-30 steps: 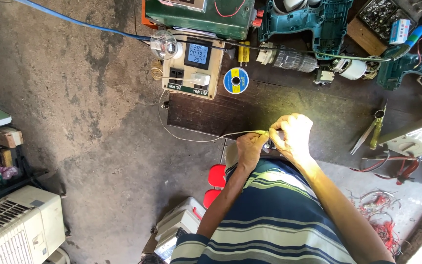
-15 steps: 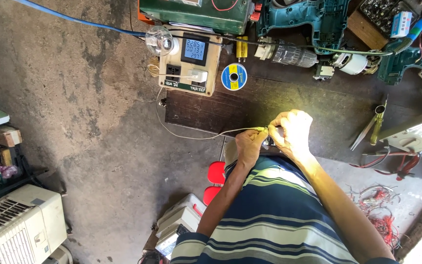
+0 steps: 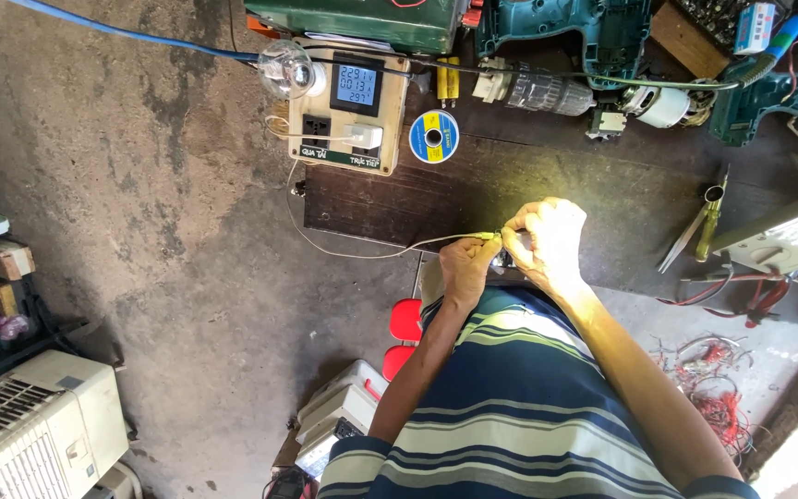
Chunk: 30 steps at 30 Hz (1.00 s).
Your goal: Soldering and inspecting components on a small circuit board at a repair bench
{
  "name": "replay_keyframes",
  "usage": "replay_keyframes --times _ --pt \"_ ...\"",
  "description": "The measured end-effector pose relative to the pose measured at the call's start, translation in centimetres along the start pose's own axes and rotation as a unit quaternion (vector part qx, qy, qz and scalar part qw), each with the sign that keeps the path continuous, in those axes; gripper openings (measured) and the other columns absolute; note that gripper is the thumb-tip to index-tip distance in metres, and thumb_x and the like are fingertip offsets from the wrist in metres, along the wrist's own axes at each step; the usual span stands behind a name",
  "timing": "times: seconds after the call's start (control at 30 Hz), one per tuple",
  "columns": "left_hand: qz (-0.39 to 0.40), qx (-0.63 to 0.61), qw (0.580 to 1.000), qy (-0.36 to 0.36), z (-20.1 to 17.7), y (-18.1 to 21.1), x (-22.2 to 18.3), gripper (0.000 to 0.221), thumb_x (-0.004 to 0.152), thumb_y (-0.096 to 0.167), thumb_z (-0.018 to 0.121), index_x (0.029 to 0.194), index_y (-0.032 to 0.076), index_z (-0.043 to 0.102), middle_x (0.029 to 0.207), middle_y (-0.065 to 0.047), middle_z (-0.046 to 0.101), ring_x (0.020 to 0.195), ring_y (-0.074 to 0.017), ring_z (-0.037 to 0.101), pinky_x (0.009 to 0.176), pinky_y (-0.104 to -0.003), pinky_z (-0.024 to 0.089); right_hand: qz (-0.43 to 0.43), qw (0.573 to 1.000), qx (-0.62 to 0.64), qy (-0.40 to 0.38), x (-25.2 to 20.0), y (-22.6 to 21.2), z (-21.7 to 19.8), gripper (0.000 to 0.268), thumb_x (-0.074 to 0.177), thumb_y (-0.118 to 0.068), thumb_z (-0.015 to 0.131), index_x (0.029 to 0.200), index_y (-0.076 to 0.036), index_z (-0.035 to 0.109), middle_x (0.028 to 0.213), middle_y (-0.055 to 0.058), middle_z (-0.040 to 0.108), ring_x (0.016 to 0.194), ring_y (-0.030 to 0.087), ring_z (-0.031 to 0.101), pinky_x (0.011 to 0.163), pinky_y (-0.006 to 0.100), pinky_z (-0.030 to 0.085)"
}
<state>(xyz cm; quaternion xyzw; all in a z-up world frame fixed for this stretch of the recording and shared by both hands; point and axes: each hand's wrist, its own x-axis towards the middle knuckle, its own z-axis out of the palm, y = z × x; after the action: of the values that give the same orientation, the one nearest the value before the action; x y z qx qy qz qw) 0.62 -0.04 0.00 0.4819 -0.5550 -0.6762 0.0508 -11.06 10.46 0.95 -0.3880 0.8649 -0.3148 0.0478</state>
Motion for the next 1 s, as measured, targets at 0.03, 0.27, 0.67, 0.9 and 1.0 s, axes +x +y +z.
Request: replay_keyframes --times 0.03,0.27,0.67,0.9,1.0 --pt "-0.001 0.000 1.000 -0.001 0.1 -0.3 0.1 0.017 0.078 0.009 0.083 0.071 0.001 0.070 0.044 0.004 0.046 0.048 -0.0034 0.041 0.051 -0.020 0.037 0.001 1.000 -0.001 -0.001 0.0 0.0 0.0 0.015 0.091 -0.033 0.073 0.080 -0.026 0.066 0.084 -0.005 0.063 0.084 0.021 0.059 0.082 0.037 0.045" --pt "-0.006 0.021 1.000 0.009 0.2 -0.9 0.2 0.017 0.075 0.010 0.084 0.070 0.001 0.071 0.044 0.005 0.045 0.048 -0.0043 0.040 0.051 -0.021 0.037 -0.002 1.000 0.003 0.003 0.4 -0.4 -0.4 0.019 0.092 -0.035 0.072 0.078 -0.026 0.064 0.083 -0.004 0.062 0.082 0.021 0.058 0.081 0.038 0.045" --pt "-0.022 0.037 0.999 0.016 0.2 -1.4 0.1 0.014 0.073 0.010 0.083 0.069 0.003 0.072 0.046 0.003 0.047 0.052 -0.0070 0.042 0.051 -0.023 0.039 0.020 1.000 0.005 0.000 -0.6 0.4 0.5 0.019 0.092 -0.036 0.073 0.078 -0.025 0.065 0.085 -0.005 0.063 0.088 0.020 0.058 0.084 0.037 0.043" --pt "-0.030 0.022 0.999 0.023 0.2 -0.4 -0.1 0.014 0.072 0.009 0.083 0.070 0.002 0.072 0.048 0.003 0.048 0.054 -0.0079 0.043 0.053 -0.024 0.042 0.014 1.000 0.010 -0.004 -0.3 0.2 0.2 0.020 0.092 -0.037 0.073 0.077 -0.026 0.065 0.084 -0.006 0.063 0.086 0.019 0.057 0.084 0.036 0.043" --pt "-0.030 0.021 0.999 0.023 0.3 0.3 -0.2 0.015 0.072 0.011 0.084 0.070 0.003 0.072 0.047 0.003 0.048 0.052 -0.0073 0.044 0.052 -0.024 0.042 0.009 1.000 0.007 -0.004 -0.2 0.1 0.0 0.020 0.093 -0.038 0.072 0.078 -0.026 0.066 0.085 -0.005 0.063 0.087 0.020 0.058 0.083 0.037 0.044"
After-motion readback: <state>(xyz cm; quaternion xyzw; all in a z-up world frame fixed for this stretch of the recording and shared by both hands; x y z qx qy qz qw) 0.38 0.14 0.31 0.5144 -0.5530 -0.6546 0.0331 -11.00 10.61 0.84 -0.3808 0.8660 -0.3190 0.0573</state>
